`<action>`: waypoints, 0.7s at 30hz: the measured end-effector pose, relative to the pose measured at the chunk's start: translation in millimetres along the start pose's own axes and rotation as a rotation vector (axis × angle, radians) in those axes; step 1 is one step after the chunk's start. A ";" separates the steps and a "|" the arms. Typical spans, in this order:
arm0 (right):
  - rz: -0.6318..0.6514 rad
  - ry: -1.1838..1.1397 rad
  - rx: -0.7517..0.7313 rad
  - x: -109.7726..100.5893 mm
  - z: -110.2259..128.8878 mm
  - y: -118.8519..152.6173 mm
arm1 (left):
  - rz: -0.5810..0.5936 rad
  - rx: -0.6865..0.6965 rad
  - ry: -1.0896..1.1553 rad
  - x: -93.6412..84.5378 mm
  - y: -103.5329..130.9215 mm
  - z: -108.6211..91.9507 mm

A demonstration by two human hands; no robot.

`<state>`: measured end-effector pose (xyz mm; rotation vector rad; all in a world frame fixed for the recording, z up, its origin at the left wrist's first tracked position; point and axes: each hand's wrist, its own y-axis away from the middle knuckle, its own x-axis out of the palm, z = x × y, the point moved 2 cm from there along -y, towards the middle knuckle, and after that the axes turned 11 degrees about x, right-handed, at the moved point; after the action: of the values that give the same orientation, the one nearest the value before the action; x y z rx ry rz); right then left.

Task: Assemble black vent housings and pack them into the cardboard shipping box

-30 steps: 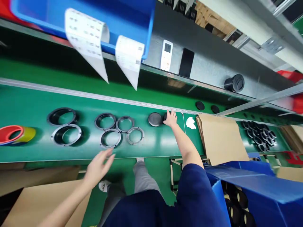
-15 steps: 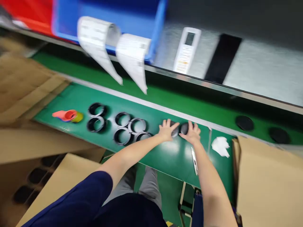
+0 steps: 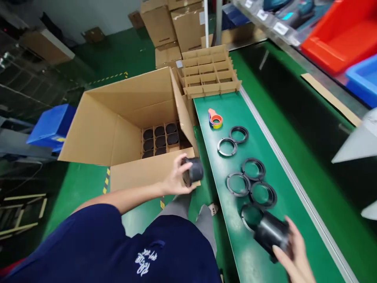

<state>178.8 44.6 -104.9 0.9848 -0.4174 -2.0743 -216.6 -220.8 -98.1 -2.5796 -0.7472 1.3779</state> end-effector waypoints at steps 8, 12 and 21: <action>0.519 0.137 -0.468 275.4 306.9 -107.9 | -0.023 -0.733 -0.328 -102.5 52.7 250.8; 0.318 0.475 -0.517 406.2 362.4 -214.4 | 0.390 -0.599 -0.230 -64.4 69.5 342.1; 0.369 1.283 -0.148 543.5 295.0 -367.5 | 0.705 -0.398 -0.027 56.0 105.8 410.4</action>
<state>-447.6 -150.4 -400.1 1.7223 0.2218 -0.8286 -483.5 -335.5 -411.7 -3.3456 -0.0896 1.5418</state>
